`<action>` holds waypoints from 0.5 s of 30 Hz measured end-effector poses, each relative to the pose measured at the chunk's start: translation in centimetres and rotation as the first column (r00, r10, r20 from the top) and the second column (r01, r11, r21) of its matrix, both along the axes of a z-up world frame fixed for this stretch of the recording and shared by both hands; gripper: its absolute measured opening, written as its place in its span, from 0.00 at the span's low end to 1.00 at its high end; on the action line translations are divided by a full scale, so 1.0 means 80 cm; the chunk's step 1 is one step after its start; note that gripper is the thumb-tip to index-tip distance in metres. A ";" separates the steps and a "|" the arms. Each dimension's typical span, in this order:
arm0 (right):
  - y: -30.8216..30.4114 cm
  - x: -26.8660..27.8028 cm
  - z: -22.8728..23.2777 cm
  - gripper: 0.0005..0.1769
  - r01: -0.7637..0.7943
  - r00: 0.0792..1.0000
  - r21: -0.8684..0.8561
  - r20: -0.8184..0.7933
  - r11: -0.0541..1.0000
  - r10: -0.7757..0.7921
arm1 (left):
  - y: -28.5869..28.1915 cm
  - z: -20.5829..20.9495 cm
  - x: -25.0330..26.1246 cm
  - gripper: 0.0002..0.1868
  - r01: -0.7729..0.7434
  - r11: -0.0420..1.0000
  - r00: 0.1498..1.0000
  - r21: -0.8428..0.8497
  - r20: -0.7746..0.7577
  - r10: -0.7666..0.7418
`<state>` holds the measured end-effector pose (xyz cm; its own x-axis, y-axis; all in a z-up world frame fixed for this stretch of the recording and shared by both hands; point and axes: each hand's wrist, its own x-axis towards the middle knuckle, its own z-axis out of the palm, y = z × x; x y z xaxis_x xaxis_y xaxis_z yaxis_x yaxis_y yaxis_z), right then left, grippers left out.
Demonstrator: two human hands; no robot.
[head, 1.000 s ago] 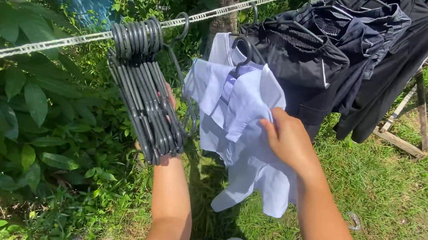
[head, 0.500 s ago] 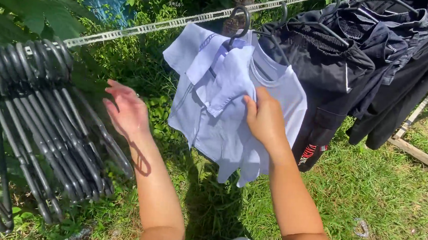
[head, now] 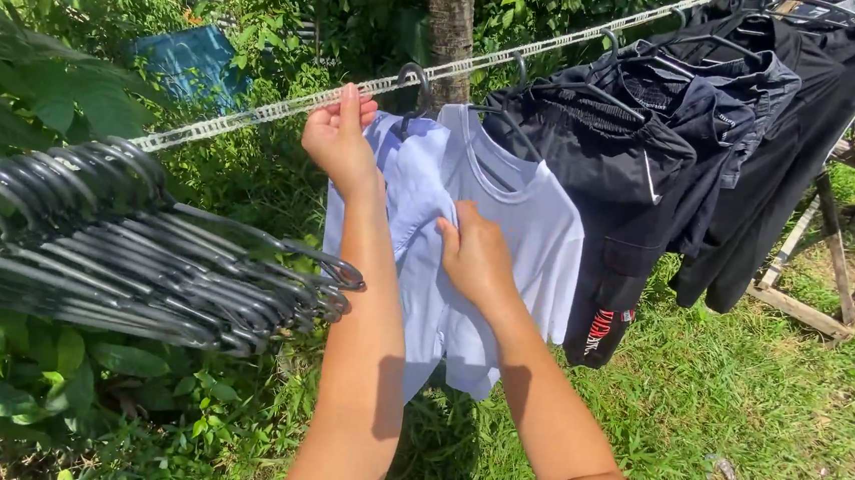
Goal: Hanging laundry items on hangers and a clothesline outdoors.
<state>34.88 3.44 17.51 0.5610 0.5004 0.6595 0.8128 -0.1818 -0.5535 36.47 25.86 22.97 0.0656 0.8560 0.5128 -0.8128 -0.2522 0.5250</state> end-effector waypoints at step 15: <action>0.007 0.114 -0.081 0.14 -0.077 0.987 -0.293 0.110 0.953 0.114 | -0.040 -0.147 -0.064 0.07 -0.141 0.943 0.971 -0.300 -0.229 0.072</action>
